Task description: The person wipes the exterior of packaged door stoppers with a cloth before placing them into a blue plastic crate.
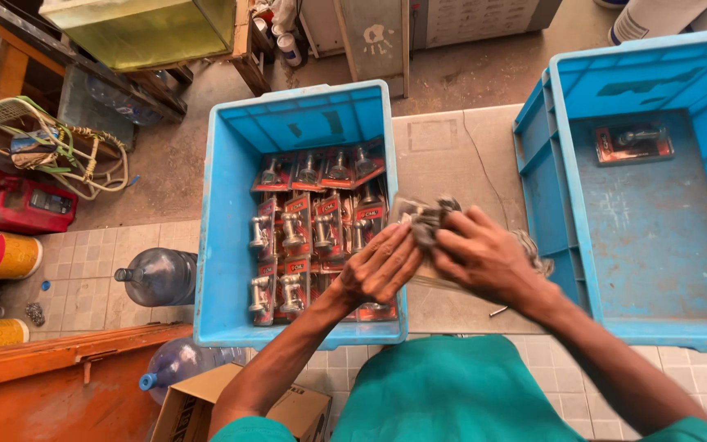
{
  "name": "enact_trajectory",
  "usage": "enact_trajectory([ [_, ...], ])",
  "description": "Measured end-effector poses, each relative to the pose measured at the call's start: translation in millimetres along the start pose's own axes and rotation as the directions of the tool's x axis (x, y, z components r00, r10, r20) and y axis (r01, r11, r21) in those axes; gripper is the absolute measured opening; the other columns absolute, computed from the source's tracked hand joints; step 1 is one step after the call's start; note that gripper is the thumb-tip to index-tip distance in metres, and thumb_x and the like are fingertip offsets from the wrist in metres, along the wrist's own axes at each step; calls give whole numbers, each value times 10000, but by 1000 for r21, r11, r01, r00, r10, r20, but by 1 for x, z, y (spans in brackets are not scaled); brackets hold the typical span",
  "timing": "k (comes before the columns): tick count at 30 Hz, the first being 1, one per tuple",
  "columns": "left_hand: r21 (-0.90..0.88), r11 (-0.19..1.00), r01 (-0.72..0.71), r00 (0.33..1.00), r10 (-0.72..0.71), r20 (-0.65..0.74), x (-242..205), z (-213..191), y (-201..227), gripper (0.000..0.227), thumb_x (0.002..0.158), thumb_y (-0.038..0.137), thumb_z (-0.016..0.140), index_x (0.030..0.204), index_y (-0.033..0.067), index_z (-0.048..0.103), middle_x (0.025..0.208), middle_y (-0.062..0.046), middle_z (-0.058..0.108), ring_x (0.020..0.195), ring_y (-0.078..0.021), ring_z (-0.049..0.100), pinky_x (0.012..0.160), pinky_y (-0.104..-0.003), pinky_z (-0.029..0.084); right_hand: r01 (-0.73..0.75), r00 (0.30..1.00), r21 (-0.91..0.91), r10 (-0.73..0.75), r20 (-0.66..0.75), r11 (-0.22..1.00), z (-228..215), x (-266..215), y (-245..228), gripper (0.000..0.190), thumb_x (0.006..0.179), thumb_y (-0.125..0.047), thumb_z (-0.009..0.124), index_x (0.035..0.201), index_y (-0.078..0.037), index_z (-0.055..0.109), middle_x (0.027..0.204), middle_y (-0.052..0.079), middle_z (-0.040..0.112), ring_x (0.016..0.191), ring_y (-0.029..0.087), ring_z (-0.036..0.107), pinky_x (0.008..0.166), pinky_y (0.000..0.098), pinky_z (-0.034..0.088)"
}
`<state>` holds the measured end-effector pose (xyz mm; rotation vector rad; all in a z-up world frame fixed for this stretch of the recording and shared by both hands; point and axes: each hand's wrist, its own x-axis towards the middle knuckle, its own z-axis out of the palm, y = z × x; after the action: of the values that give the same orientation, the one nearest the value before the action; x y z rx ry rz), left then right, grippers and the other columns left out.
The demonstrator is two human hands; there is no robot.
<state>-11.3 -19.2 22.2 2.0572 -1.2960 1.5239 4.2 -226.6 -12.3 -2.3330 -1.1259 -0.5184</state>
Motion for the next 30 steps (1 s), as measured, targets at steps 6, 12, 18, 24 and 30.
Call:
enact_trajectory([
  [6, 35, 999, 36, 999, -36, 0, -23, 19, 1, 144, 946, 7, 583, 889, -19, 713, 901, -209, 730, 857, -329, 744, 767, -405, 624, 220, 972, -215, -231, -27, 951, 1, 23, 16, 245, 936, -92, 590, 719, -61, 482, 681, 75, 474, 708, 332, 515, 652, 425, 434],
  [12, 122, 992, 12, 1000, -12, 3, -27, 5, -9, 127, 933, 11, 597, 902, 7, 720, 956, -200, 740, 888, -302, 746, 812, -389, 617, -67, 994, -143, 79, 80, 987, -31, -13, 13, 172, 826, -176, 609, 671, -108, 576, 680, 77, 531, 707, 308, 551, 682, 410, 459],
  [18, 99, 994, 50, 997, -45, -58, -16, 12, 1, 165, 946, 11, 582, 878, 32, 730, 854, -155, 723, 767, -269, 740, 729, -385, 631, -68, 996, -158, 58, -67, 985, -13, 35, -22, 194, 924, -112, 589, 1117, -108, 612, 1075, 109, 592, 934, 348, 603, 710, 389, 488],
  [24, 111, 993, 32, 994, -20, -108, -10, -3, 4, 128, 927, 16, 610, 873, 29, 725, 912, -170, 756, 816, -275, 757, 761, -362, 628, -131, 989, 155, 120, 84, 979, -52, -13, -3, 420, 922, 8, 458, 1317, -67, 579, 1136, 229, 606, 958, 472, 579, 785, 510, 507],
  [30, 133, 991, 5, 997, 4, -72, 2, -6, -10, 124, 914, -18, 617, 854, 12, 721, 898, -179, 752, 828, -281, 757, 772, -363, 626, 24, 997, 178, -38, 74, 984, -68, 6, -36, 450, 887, 56, 445, 1262, -113, 626, 1211, 157, 624, 1039, 401, 605, 930, 485, 499],
])
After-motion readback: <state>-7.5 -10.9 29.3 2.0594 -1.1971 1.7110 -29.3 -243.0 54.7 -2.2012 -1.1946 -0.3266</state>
